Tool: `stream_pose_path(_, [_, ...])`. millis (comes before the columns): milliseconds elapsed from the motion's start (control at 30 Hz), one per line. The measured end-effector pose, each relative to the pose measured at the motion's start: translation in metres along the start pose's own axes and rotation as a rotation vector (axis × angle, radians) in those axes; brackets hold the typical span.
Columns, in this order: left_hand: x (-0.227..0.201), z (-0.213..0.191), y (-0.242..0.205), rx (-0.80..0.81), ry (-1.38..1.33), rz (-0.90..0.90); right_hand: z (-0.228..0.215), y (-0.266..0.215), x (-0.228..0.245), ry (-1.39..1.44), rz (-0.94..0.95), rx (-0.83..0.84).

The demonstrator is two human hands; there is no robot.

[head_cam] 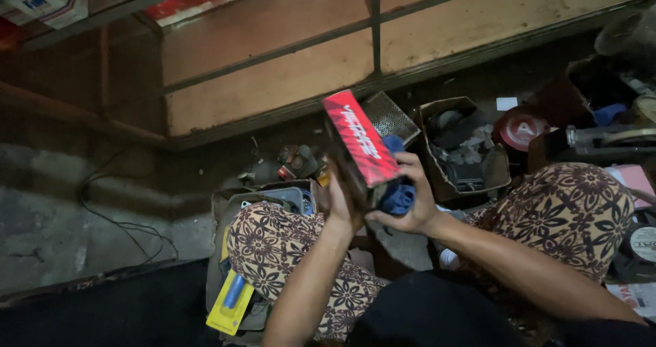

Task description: The person sits on the floor and wipes a red and black clutch box with a blue cloth, then places it on a shelf. They then pick up a black box, wipe it with the cloth, and place it on the shelf as well.

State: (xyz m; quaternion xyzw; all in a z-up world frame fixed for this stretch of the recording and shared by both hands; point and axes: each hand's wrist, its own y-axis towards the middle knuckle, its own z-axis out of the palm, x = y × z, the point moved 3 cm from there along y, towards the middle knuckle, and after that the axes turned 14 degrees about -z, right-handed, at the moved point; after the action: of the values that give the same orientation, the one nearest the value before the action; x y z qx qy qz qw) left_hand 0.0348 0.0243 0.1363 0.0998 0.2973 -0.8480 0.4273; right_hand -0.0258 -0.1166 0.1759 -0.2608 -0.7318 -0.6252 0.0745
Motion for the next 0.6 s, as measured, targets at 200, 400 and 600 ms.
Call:
stream_pose_path(200, [0.008, -0.033, 0.006, 0.166, 0.106, -0.111, -0.010, -0.015, -0.002, 0.005, -0.170, 0.056])
stream_pose_path(400, [-0.008, 0.017, -0.020, 0.417, 0.114, -0.119, -0.014, 0.002, 0.004, 0.025, -0.263, 0.321])
stream_pose_path(600, [-0.017, 0.032, -0.038, 0.609, 0.109, -0.107, -0.008, 0.026, 0.018, 0.063, -0.255, 0.328])
